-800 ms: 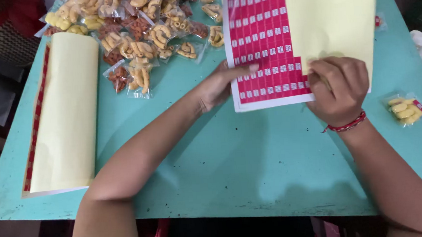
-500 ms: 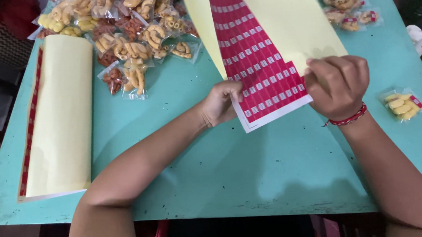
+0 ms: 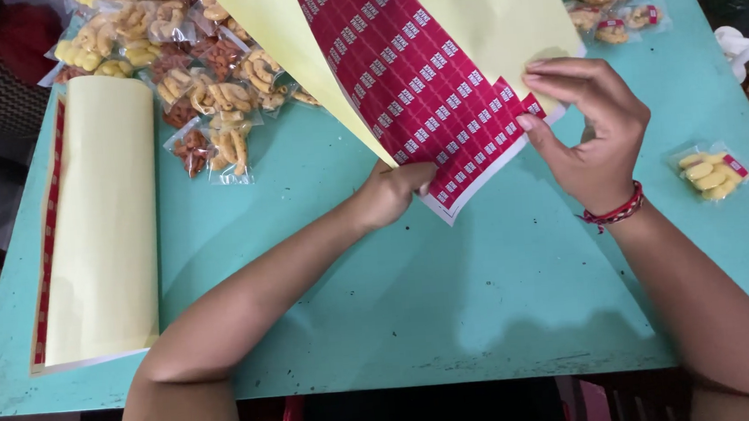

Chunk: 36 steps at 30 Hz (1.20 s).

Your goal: Labeling small plastic bags of snacks by peeling stickers from a sheet and applying them to the bags

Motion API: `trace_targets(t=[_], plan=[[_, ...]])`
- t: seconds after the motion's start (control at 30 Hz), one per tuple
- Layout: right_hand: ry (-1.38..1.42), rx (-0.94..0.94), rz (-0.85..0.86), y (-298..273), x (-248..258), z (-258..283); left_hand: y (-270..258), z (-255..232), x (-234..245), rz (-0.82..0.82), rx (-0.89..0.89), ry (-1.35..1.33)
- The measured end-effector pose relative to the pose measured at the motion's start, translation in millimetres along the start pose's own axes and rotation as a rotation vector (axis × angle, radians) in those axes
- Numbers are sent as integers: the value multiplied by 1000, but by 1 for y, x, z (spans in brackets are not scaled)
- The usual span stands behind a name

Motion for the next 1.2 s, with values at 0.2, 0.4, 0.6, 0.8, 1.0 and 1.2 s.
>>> trace_targets(t=[0.2, 0.4, 0.6, 0.8, 1.0, 1.2], plan=[[197, -187, 21, -10, -2, -12, 1, 11, 3, -89, 84, -53], [312, -289, 46, -12, -5, -13, -1, 18, 8, -134, 150, -64], [297, -275, 23, -9, -3, -15, -3, 35, 12, -160, 215, -99], [268, -340, 74, -8, -2, -22, -4, 35, 15, -112, 304, -90], [370, -551, 127, -9, -3, -34, 2, 26, 21, -33, 384, -61], [514, -706, 102, -16, 0, -57, 4, 23, 26, 279, -160, 377]])
Point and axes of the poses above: each hand's wrist, its own y-axis towards the middle knuckle, its own x-axis out of the back of the hand, z = x × y, the point moved 5 cm from there along y, towards the middle knuckle, and after that the axes turned 12 degrees about -x, right-handed, at the moved point
